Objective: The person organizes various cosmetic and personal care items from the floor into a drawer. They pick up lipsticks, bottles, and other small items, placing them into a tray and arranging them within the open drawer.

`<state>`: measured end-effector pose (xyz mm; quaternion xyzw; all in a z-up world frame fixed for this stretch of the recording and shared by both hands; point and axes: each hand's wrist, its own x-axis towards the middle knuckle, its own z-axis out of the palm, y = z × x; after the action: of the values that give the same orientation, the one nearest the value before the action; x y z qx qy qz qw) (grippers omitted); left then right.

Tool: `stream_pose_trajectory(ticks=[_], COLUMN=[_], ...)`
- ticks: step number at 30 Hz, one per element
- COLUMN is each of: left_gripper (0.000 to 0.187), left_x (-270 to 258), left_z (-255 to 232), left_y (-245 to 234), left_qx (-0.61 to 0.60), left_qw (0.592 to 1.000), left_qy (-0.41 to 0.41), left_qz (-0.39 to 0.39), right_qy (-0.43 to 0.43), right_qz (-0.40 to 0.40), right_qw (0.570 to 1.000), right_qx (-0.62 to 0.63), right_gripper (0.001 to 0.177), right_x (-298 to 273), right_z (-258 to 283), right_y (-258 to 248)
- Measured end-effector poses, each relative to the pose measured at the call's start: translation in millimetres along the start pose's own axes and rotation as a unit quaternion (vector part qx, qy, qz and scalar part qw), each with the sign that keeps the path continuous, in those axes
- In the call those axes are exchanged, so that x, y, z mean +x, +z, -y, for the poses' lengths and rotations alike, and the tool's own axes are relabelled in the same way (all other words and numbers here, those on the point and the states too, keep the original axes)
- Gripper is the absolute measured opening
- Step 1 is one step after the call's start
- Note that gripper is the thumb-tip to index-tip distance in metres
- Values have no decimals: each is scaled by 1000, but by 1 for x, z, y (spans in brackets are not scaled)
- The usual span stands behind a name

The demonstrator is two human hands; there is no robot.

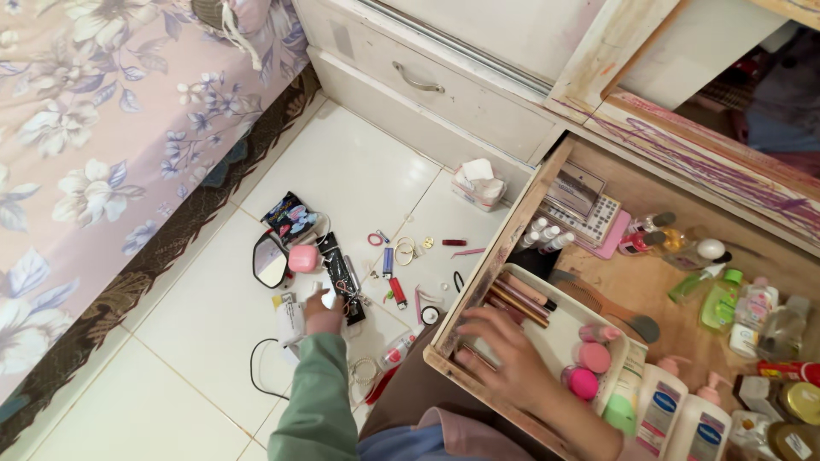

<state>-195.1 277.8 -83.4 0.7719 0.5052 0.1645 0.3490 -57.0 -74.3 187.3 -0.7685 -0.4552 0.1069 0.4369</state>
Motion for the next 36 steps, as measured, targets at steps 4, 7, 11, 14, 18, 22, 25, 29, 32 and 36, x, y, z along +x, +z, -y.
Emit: stream_pose_trajectory(ticks=[4, 7, 11, 14, 18, 22, 25, 29, 32, 36], left_gripper=[53, 53, 54, 54, 55, 56, 57, 57, 58, 59], left_x=[52, 92, 137, 137, 154, 156, 137, 82, 36, -20], left_z=[1, -3, -28, -28, -33, -34, -33, -33, -85, -198], left_y=[-8, -10, 11, 23, 25, 26, 28, 20, 4, -26], left_qx=[40, 145, 126, 117, 88, 15, -102, -291, -380, -407], left_qw=[998, 984, 977, 974, 975, 980, 979, 944, 913, 865], left_qy=[-47, -82, -159, -179, -196, -194, -174, -150, -105, 40], left_qz=[15, 59, 69, 70, 54, 44, 28, 39, 109, 291], right_qy=[-7, 3, 10, 6, 5, 6, 2, 8, 133, 210], right_qz=[34, 32, 39, 37, 38, 36, 27, 9, -27, -153], right_qw=[998, 998, 996, 995, 995, 995, 994, 997, 989, 922], right_qx=[-49, -46, -75, -93, -97, -96, -101, -80, 66, 287], right_gripper=[46, 38, 36, 37, 37, 36, 36, 48, 46, 46], right_x=[13, 12, 11, 12, 10, 9, 7, 3, -4, -3], right_z=[23, 28, 28, 27, 24, 23, 23, 18, 6, -19], right_y=[23, 32, 31, 33, 34, 36, 36, 37, 39, 35])
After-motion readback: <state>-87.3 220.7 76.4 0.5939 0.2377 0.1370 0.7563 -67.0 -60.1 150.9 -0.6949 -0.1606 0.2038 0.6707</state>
